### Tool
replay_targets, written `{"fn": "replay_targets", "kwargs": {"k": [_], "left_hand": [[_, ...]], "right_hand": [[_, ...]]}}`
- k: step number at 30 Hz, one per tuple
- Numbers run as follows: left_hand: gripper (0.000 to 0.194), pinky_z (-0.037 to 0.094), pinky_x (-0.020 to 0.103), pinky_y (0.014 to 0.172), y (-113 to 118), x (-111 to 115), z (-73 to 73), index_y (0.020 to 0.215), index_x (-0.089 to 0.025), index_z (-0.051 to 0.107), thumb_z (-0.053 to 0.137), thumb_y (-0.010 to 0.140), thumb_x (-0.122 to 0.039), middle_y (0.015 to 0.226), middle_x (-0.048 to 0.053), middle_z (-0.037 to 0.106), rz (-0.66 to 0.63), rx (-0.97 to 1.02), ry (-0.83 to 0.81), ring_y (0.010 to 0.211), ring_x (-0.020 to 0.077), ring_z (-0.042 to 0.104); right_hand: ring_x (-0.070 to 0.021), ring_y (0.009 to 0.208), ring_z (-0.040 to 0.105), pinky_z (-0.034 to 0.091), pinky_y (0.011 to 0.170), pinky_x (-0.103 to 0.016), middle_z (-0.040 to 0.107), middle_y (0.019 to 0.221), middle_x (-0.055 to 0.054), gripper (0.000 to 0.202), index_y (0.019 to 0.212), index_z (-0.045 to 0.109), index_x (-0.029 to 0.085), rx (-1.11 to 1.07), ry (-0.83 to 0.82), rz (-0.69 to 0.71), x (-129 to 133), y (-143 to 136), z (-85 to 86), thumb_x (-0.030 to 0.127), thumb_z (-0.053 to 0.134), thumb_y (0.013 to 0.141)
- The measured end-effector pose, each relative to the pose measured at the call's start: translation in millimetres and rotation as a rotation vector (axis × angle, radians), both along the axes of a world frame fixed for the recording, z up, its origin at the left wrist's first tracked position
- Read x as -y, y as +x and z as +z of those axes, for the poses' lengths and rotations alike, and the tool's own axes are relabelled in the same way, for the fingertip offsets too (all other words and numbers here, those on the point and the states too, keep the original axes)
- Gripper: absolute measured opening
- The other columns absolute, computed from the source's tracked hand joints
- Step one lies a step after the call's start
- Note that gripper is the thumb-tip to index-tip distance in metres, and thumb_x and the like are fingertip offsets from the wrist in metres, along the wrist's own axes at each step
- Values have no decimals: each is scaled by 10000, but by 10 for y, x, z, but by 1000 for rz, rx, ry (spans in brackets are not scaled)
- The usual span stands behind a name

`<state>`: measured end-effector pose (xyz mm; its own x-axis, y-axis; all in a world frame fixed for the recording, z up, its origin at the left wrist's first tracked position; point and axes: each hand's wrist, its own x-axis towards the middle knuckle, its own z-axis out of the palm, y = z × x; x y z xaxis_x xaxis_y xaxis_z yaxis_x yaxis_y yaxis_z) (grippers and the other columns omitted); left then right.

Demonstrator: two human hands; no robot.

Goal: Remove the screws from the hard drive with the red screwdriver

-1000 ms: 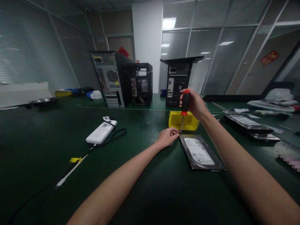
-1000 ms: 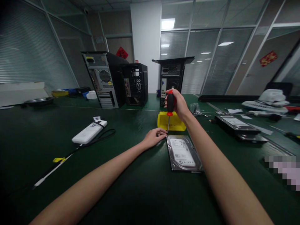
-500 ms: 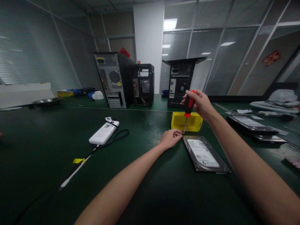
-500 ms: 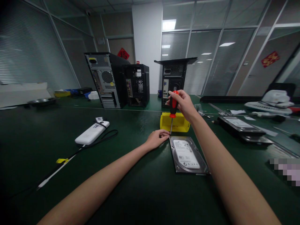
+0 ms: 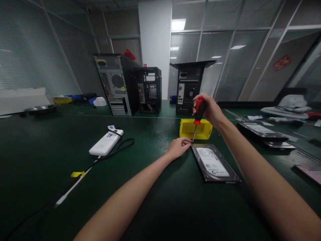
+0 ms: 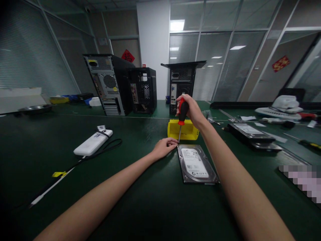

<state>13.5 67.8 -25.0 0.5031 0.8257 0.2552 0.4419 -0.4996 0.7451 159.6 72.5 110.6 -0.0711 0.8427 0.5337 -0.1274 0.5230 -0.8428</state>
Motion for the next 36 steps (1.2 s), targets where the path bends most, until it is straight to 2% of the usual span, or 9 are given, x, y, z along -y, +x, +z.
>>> {"fn": "replay_targets", "kwargs": {"k": [6, 10, 15, 18, 23, 32, 36], "left_hand": [[250, 489, 232, 766, 3, 0, 2, 1012, -187, 663, 539, 808, -263, 973, 18, 722, -7, 24, -6, 821, 135, 655], [253, 490, 229, 767, 3, 0, 9, 1014, -183, 665, 534, 816, -272, 980, 24, 721, -9, 34, -21, 833, 135, 654], [250, 488, 226, 775, 9, -3, 8, 1013, -187, 666, 534, 818, -272, 981, 24, 720, -3, 26, -28, 841, 132, 653], [253, 487, 227, 775, 15, -6, 4, 1015, -183, 667, 533, 818, -267, 980, 25, 720, -4, 21, -33, 835, 132, 652], [254, 483, 226, 790, 16, -12, -5, 1015, -184, 669, 538, 815, -267, 982, 26, 719, 0, 29, -37, 840, 134, 652], [245, 489, 228, 779, 11, -17, -15, 1004, -181, 674, 544, 813, -264, 963, 30, 721, -1, 45, -39, 830, 138, 653], [241, 490, 231, 789, 9, 7, 17, 1002, -168, 673, 546, 816, -250, 976, 39, 719, -7, 49, -30, 840, 141, 653]], "right_hand": [[-108, 555, 560, 530, 545, -276, 552, 664, 19, 326, 778, 581, 197, 25, -16, -35, 17, -19, 7, 496, 673, 688], [-109, 573, 590, 544, 590, -286, 595, 687, 20, 318, 771, 536, 203, 31, 13, -32, 22, -39, 1, 464, 697, 687], [-100, 550, 579, 533, 577, -271, 591, 679, 48, 311, 913, 513, 248, 93, 90, -4, 31, -40, -2, 464, 651, 736], [-88, 562, 567, 522, 576, -243, 572, 690, 47, 290, 894, 525, 238, 129, 70, 8, 38, -39, 9, 477, 621, 760], [-99, 575, 569, 526, 583, -260, 559, 705, 23, 343, 885, 541, 223, 135, 38, 53, 69, -51, 31, 555, 505, 809], [-98, 673, 618, 536, 712, -275, 614, 784, 13, 242, 853, 544, 205, 196, 96, -6, 96, 17, 72, 430, 605, 790], [-96, 645, 606, 535, 675, -272, 606, 764, 22, 240, 901, 539, 217, 227, 169, -30, 83, 14, 64, 423, 601, 796]]}}
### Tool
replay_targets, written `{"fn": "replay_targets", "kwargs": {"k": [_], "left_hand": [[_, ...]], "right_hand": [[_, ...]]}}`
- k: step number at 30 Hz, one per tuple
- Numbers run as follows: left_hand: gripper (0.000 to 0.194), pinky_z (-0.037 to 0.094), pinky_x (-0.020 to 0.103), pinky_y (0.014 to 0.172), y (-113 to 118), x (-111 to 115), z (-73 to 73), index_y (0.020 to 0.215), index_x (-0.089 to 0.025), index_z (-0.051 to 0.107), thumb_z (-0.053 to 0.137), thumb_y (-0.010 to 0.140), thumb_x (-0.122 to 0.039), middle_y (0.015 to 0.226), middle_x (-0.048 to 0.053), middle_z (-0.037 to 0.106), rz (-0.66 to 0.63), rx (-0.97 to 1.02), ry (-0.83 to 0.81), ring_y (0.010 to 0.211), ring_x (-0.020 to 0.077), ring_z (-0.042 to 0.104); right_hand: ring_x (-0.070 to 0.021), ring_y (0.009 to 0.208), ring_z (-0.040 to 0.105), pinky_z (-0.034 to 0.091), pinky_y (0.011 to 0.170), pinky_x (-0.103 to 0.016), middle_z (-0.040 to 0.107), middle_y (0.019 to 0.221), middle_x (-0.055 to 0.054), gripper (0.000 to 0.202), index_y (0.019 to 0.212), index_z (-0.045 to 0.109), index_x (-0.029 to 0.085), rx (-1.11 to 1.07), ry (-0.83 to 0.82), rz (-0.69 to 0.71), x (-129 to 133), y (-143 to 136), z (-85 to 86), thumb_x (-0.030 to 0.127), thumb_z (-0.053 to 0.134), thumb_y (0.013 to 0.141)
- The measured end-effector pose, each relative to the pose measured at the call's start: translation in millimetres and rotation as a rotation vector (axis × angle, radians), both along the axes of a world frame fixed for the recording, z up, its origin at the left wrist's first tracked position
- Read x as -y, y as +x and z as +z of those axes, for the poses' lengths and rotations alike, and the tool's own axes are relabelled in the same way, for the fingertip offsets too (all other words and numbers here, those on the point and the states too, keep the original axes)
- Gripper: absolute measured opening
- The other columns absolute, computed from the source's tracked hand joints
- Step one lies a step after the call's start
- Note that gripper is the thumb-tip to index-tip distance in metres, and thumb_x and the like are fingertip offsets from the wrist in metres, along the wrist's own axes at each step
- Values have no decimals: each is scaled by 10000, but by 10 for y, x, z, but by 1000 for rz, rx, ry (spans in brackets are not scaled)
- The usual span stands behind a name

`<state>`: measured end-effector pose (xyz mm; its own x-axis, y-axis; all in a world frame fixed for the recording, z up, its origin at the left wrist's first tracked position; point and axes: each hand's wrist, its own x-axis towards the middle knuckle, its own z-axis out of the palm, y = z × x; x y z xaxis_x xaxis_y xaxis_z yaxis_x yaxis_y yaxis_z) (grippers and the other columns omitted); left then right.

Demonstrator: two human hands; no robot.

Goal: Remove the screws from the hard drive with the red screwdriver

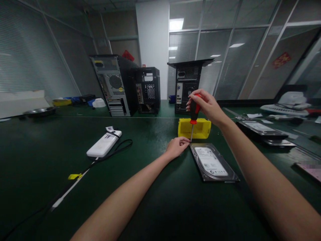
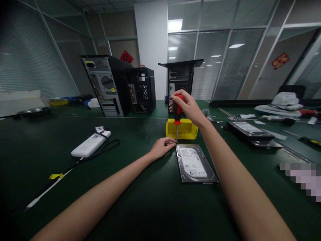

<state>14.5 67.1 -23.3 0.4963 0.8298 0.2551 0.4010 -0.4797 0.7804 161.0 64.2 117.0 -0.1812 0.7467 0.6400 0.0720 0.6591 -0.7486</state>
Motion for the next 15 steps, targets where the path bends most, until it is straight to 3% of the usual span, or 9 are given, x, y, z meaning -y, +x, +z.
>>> {"fn": "replay_targets", "kwargs": {"k": [10, 15], "left_hand": [[233, 504, 253, 793, -4, 8, 12, 1002, -150, 671, 550, 815, -216, 976, 59, 720, -1, 11, -18, 853, 153, 663], [219, 506, 256, 811, 0, 1, 6, 990, -138, 668, 552, 807, -173, 976, 69, 721, -18, 47, -28, 865, 152, 668]], "right_hand": [[-139, 705, 598, 507, 645, -274, 603, 811, -17, 357, 949, 641, 214, 154, 58, -195, -18, 114, 17, 468, 397, 891], [-142, 698, 601, 502, 649, -275, 607, 776, -20, 300, 908, 645, 194, 119, 50, -170, -13, 122, 40, 440, 482, 854]]}}
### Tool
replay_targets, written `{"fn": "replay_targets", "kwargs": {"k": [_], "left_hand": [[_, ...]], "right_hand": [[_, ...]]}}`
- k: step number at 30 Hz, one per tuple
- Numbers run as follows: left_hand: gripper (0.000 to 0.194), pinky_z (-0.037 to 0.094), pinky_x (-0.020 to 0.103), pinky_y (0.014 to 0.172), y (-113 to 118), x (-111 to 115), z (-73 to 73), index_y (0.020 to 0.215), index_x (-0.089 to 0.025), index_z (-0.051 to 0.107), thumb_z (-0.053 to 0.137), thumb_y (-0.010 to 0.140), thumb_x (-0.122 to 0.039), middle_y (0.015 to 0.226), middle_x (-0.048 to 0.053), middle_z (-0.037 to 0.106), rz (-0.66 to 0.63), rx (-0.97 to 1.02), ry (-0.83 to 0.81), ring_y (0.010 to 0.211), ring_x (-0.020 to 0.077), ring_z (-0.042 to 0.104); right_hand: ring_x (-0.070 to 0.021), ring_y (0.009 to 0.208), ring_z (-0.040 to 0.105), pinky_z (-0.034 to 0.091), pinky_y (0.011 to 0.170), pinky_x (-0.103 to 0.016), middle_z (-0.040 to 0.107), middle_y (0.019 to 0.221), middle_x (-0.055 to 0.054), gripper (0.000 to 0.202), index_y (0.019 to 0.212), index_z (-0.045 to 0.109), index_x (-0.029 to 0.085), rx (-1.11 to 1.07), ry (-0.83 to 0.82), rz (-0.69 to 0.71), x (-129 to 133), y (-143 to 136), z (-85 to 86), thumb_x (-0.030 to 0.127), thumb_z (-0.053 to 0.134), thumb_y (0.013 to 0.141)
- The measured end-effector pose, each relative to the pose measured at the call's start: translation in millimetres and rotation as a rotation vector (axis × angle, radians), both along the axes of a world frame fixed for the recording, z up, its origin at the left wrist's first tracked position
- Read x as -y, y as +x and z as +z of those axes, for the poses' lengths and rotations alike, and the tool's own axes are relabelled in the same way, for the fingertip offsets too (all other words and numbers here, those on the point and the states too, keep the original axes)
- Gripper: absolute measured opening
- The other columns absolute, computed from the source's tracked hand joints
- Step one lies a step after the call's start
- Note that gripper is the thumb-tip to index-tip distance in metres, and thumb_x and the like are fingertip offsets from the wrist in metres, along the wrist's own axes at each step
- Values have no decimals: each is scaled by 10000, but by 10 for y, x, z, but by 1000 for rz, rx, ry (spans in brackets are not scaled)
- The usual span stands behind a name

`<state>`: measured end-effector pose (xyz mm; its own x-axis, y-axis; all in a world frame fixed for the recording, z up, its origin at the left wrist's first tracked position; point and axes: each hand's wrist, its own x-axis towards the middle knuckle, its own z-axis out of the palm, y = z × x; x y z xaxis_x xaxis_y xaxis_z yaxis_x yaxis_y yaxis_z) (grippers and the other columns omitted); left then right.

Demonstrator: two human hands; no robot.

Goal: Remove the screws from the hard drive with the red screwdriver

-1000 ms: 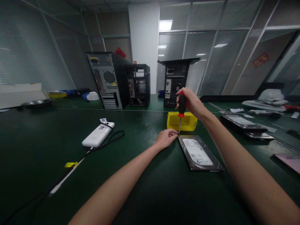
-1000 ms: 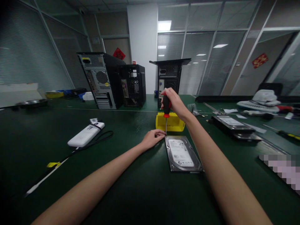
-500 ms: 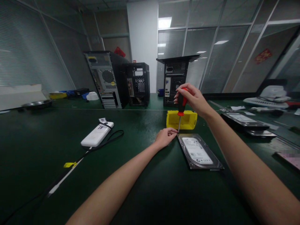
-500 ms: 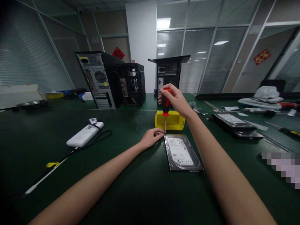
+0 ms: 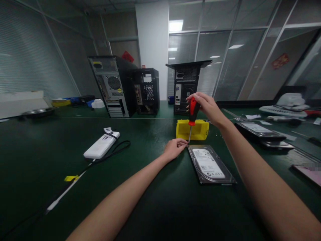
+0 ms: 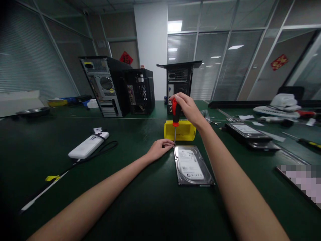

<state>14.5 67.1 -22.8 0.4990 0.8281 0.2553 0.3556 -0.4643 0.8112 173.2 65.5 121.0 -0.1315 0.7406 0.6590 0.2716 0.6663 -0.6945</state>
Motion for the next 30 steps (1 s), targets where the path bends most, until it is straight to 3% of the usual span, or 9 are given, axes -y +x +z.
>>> {"fn": "replay_targets", "kwargs": {"k": [5, 11, 19, 24, 30], "left_hand": [[215, 507, 258, 823, -1, -10, -4, 984, -120, 664, 551, 801, -133, 974, 82, 721, -13, 33, -18, 879, 153, 670], [209, 507, 257, 827, -6, 3, 15, 976, -115, 665, 552, 801, -135, 976, 89, 719, -18, 43, -33, 889, 154, 671], [238, 510, 256, 814, -6, -18, -7, 993, -126, 657, 553, 779, -125, 961, 76, 722, -22, 40, -12, 890, 153, 671], [283, 508, 250, 801, -10, 13, 19, 1011, -131, 650, 552, 748, -90, 956, 72, 723, -9, 19, -17, 885, 151, 670], [287, 506, 261, 808, -13, 16, 26, 1018, -122, 646, 564, 744, -104, 970, 82, 720, -15, 17, -34, 863, 150, 669]], "right_hand": [[-131, 686, 615, 522, 675, -285, 626, 757, -24, 246, 881, 625, 182, -87, -58, 79, 19, 1, 11, 399, 512, 848], [-122, 694, 624, 523, 700, -286, 649, 779, -27, 226, 875, 618, 178, -70, -69, 72, 72, 14, 36, 392, 568, 821], [-143, 694, 613, 512, 711, -319, 641, 738, -17, 282, 851, 631, 182, 12, -4, -24, 69, 11, 46, 447, 632, 753], [-141, 682, 596, 492, 684, -301, 630, 736, -14, 301, 930, 643, 191, 14, 59, -115, -3, 45, 3, 443, 612, 768], [-124, 627, 541, 464, 559, -245, 559, 718, -8, 377, 877, 655, 204, 12, 9, -118, -42, 59, -27, 544, 509, 809]]}}
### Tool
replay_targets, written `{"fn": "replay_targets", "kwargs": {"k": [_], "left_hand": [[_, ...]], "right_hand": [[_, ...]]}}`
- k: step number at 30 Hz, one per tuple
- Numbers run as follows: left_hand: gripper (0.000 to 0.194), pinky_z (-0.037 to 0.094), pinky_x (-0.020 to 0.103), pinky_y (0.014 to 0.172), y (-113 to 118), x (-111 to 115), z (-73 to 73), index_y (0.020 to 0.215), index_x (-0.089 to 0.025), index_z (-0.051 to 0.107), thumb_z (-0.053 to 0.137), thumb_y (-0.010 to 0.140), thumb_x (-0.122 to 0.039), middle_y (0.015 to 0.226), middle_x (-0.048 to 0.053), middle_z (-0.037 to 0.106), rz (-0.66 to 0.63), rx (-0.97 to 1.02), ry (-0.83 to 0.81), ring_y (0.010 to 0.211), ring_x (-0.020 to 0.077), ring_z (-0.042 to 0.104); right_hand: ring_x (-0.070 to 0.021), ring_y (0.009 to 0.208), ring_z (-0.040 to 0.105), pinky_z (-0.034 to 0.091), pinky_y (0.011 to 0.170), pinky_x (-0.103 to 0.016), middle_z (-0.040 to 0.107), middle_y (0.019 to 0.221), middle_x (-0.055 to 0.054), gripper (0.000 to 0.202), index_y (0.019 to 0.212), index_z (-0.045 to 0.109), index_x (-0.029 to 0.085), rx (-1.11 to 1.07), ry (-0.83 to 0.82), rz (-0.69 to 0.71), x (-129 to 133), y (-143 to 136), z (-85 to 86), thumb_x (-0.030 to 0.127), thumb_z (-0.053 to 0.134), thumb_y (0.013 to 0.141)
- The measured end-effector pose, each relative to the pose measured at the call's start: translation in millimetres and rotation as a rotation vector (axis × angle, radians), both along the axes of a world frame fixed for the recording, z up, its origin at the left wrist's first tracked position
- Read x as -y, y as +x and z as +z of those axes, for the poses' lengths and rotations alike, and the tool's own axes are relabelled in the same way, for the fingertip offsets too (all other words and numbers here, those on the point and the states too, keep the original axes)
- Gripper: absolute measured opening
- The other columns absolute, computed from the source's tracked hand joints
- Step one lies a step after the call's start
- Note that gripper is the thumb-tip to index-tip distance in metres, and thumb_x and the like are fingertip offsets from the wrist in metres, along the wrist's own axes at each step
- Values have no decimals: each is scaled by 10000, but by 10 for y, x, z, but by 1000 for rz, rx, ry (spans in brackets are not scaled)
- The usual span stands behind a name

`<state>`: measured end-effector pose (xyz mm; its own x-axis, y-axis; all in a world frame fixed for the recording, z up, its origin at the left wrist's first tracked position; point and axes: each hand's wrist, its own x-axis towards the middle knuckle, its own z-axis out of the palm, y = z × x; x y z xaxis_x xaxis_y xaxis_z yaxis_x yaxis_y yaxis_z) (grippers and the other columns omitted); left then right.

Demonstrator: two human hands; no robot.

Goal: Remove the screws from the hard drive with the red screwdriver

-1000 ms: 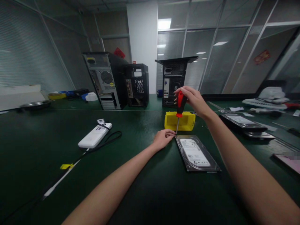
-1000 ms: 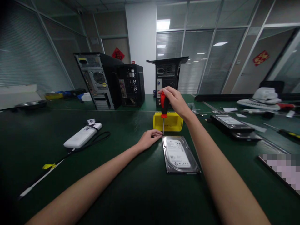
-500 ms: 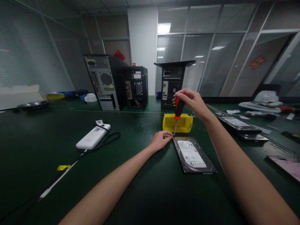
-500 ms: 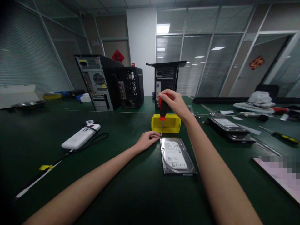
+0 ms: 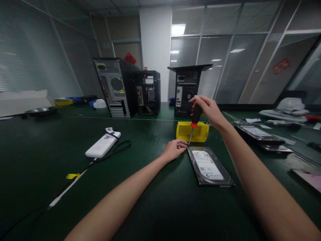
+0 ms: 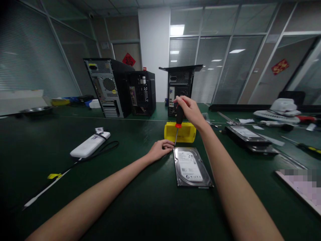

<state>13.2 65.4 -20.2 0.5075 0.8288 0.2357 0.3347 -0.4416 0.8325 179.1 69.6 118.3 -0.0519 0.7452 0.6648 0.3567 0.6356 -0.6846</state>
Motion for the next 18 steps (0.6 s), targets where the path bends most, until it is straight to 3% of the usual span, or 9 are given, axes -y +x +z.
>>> {"fn": "replay_targets", "kwargs": {"k": [5, 12, 18], "left_hand": [[339, 503, 245, 782, 1, -17, -19, 1045, -126, 639, 565, 718, -81, 984, 78, 716, -3, -16, 10, 858, 147, 662], [364, 507, 241, 752, -5, -1, -6, 1043, -138, 642, 546, 697, -74, 987, 57, 717, 5, -40, 38, 771, 129, 654], [314, 505, 240, 782, 4, -10, -17, 1022, -141, 651, 538, 733, -94, 982, 58, 719, 4, -29, 35, 843, 137, 663]], "right_hand": [[-133, 674, 533, 453, 540, -232, 592, 811, -31, 449, 866, 661, 194, -16, -83, 28, 35, 29, 19, 562, 405, 847], [-111, 657, 556, 445, 569, -214, 610, 761, -13, 355, 807, 628, 194, -10, -136, 50, 72, 37, 47, 540, 548, 788], [-127, 635, 604, 500, 610, -255, 634, 708, 1, 314, 781, 554, 208, -78, -139, 108, 50, 1, 15, 500, 653, 723]]}}
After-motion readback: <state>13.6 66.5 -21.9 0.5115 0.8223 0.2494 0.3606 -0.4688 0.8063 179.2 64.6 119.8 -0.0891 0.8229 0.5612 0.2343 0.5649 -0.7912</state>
